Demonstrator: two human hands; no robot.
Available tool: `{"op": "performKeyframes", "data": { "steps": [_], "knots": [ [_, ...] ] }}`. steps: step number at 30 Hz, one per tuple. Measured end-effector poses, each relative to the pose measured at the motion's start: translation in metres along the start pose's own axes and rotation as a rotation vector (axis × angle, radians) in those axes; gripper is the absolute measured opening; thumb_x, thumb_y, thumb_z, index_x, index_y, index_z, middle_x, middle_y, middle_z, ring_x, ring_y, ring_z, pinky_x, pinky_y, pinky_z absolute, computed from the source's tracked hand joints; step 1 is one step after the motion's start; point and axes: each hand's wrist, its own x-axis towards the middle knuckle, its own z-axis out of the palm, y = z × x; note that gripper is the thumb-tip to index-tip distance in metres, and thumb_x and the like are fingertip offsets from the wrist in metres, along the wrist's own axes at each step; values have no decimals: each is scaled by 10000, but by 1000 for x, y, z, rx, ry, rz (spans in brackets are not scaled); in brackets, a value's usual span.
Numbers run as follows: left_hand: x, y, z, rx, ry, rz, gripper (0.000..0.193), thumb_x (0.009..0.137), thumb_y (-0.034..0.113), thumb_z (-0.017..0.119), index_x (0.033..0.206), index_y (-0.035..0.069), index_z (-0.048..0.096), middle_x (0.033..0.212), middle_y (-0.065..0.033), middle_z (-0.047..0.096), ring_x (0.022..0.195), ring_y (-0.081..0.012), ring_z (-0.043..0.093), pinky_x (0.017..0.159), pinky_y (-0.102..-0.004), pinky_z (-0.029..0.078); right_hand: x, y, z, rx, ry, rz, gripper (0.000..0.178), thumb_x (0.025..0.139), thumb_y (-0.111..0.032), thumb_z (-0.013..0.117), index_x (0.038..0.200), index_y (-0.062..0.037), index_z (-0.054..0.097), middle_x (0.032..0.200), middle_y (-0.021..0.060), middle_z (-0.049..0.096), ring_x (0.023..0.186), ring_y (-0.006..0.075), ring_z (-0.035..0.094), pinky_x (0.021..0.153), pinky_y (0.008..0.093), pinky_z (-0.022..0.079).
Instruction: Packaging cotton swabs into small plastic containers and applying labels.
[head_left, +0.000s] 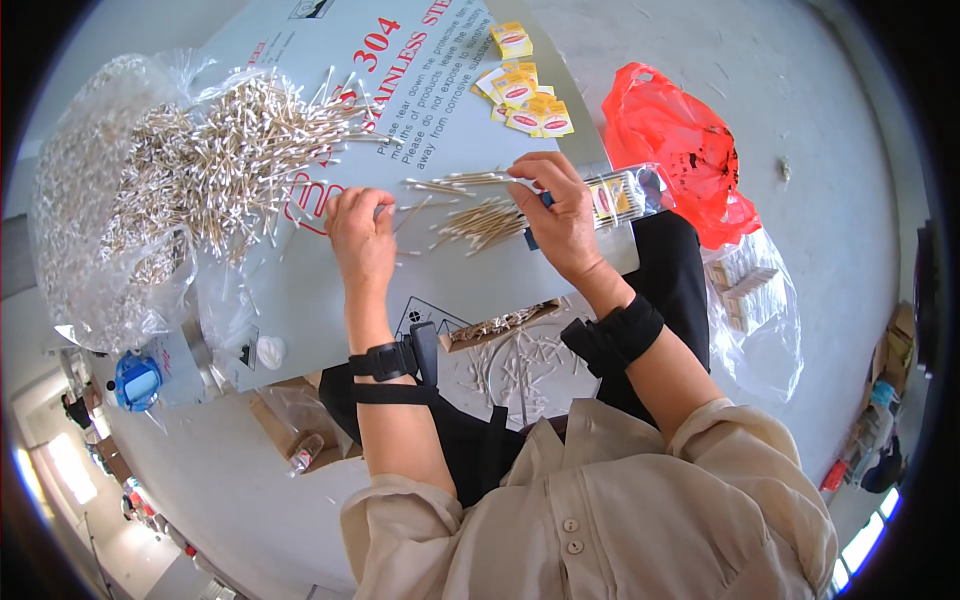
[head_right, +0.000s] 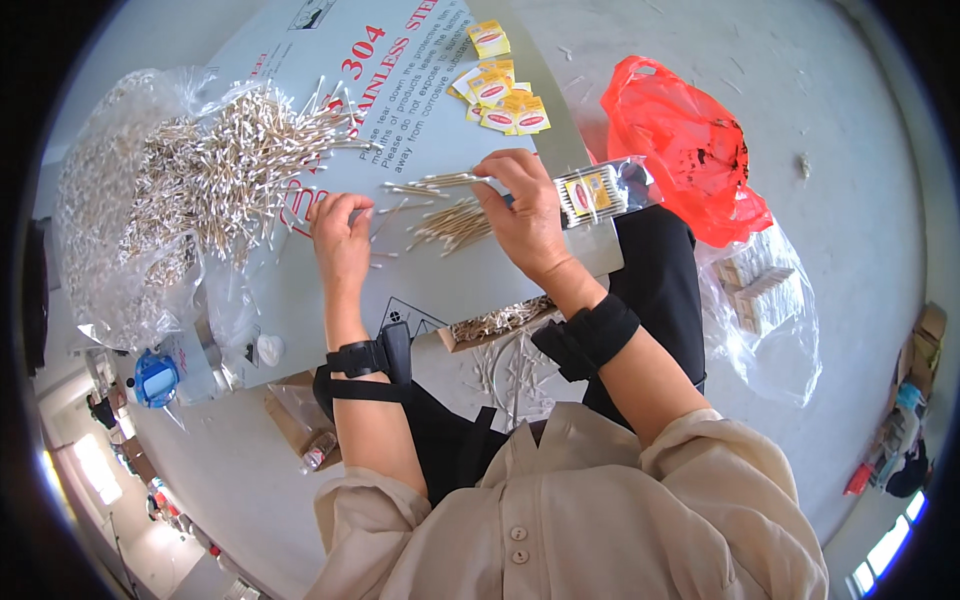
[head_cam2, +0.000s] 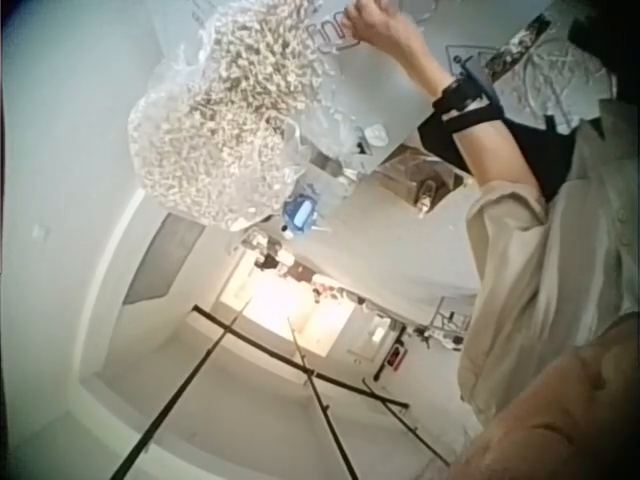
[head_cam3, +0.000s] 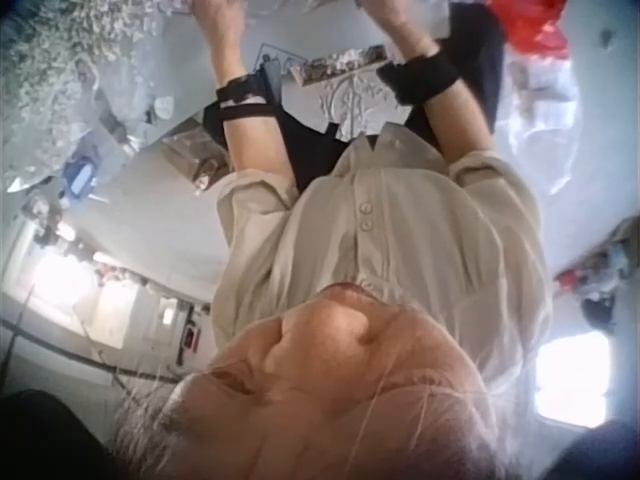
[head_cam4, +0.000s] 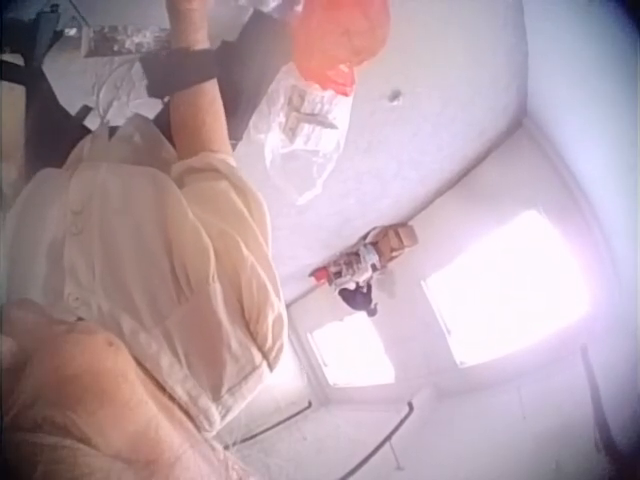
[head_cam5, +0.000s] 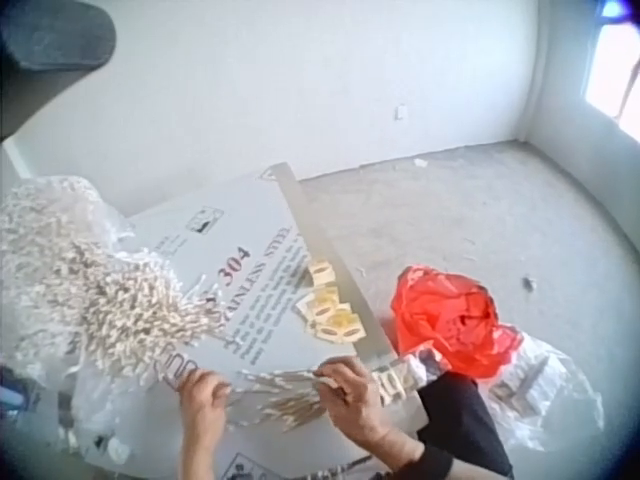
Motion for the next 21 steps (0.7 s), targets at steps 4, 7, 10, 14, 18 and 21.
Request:
{"op": "performKeyframes", "data": {
  "steps": [4, 7, 10, 14, 18, 21],
  "knots": [
    [8, -5, -2, 13, -40, -4, 139, 711, 31, 691, 819, 91, 628, 834, -28, 589, 913, -255, 515, 847, -394, 395, 13, -13, 18, -233, -163, -320, 164, 677, -14, 694, 823, -62, 638, 836, 77, 578, 833, 274, 565, 740, 361, 479],
    [15, 0, 0, 0, -47, -28, 138, 691, 54, 706, 806, 86, 639, 815, -36, 596, 877, -259, 520, 807, -388, 412, 23, -13, 41, -315, -224, -352, 145, 684, -52, 695, 816, -75, 637, 820, 67, 564, 824, 273, 555, 727, 379, 474],
    [21, 3, 11, -5, -64, -22, 146, 671, 74, 717, 798, 82, 646, 807, -44, 598, 857, -264, 520, 785, -386, 417, 31, -10, 57, -402, -273, -343, 140, 697, -67, 698, 818, -72, 629, 828, 72, 565, 835, 288, 551, 729, 384, 476],
    [25, 8, 20, 34, -51, 47, 114, 683, 51, 697, 781, 64, 639, 777, -56, 599, 811, -266, 525, 766, -386, 429, 34, 0, 68, -465, -279, -243, 60, 691, -83, 660, 737, -90, 622, 770, 71, 578, 808, 286, 567, 702, 377, 474],
    [25, -5, 5, 139, -46, 102, 94, 708, 62, 686, 755, 69, 606, 789, -67, 587, 853, -276, 519, 769, -409, 412, 35, 7, 80, -446, -251, -262, 57, 692, -83, 598, 640, -106, 598, 696, 67, 585, 750, 283, 581, 649, 375, 470],
    [5, 7, -40, -49, -45, -28, 107, 779, 77, 640, 772, 44, 539, 777, -104, 568, 829, -305, 513, 751, -417, 409, 38, 10, 75, -476, -321, -202, 42, 716, -91, 640, 714, -60, 611, 734, 70, 588, 762, 274, 586, 667, 360, 481]
  ]
}}
